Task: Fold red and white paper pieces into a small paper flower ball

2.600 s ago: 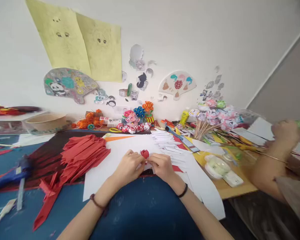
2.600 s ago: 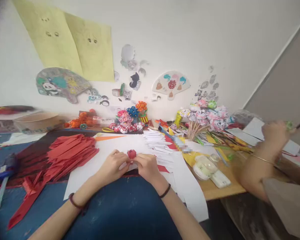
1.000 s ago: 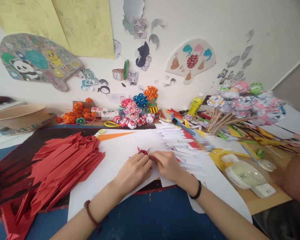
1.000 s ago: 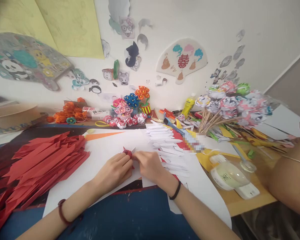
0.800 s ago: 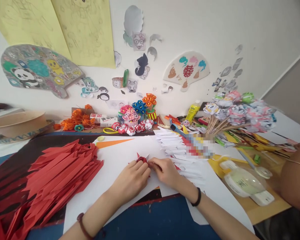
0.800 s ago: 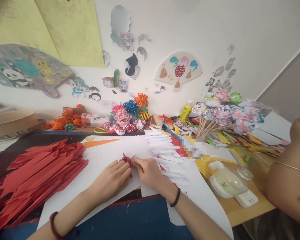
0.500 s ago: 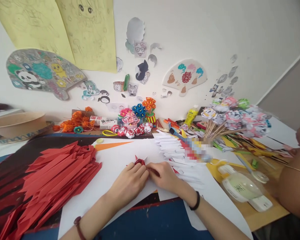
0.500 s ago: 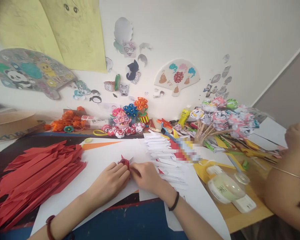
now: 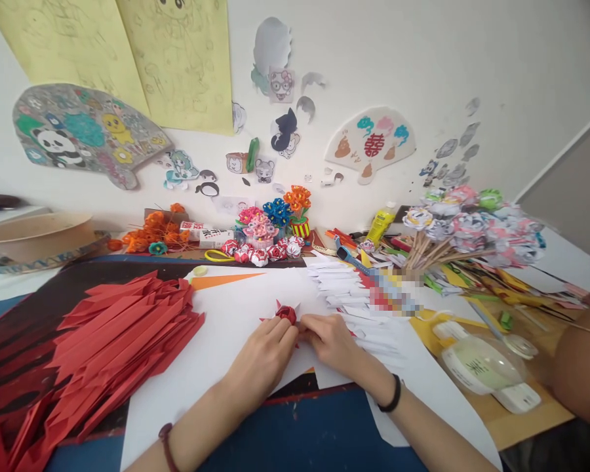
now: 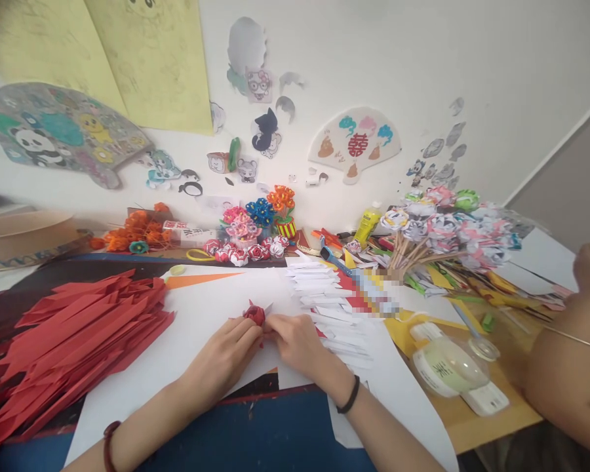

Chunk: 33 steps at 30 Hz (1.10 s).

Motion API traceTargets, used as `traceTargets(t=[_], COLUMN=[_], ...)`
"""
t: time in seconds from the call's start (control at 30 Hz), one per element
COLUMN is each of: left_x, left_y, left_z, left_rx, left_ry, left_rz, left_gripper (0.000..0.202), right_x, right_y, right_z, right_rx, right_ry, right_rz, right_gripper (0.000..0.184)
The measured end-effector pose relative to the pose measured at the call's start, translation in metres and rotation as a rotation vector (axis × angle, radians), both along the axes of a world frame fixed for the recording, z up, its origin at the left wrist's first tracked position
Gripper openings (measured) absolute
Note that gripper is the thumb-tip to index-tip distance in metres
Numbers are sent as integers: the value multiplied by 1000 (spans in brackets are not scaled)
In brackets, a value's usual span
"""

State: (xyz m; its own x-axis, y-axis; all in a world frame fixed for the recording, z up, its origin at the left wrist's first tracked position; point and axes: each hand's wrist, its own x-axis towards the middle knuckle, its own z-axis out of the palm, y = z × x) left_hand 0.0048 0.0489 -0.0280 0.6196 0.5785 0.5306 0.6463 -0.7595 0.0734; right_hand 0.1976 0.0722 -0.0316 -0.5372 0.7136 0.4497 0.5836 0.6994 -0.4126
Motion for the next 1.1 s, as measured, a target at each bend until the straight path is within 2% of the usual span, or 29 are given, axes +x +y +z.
traceTargets(t=[0.1, 0.23, 0.4, 0.53, 0.63, 0.8, 0.9, 1.1], left_x=[0, -1, 1, 2, 2, 2, 2, 5], left_y=[0, 0, -2, -5, -7, -7, -6, -7], left_z=[-1, -1, 2, 7, 9, 4, 0, -1], left_rx=[-28, -19, -10, -92, -111, 10, 27, 103], left_ry=[-81, -159, -149, -165, -190, -241, -207, -33], left_rz=[1, 4, -56, -60, 15, 183, 199, 219], left_gripper=[20, 15, 18, 22, 22, 15, 14, 20], right_x=[0, 1, 2, 1, 1, -1, -2, -6], right_y=[-2, 0, 3, 2, 0, -2, -2, -1], right_z=[4, 3, -3, -3, 1, 9, 9, 3], right_rx=[28, 64, 251, 325, 301, 157, 122, 153], right_ry=[-2, -21, -96, -106, -77, 61, 85, -19], right_rz=[18, 16, 13, 15, 22, 41, 47, 19], right_gripper=[15, 18, 29, 34, 35, 24, 25, 29])
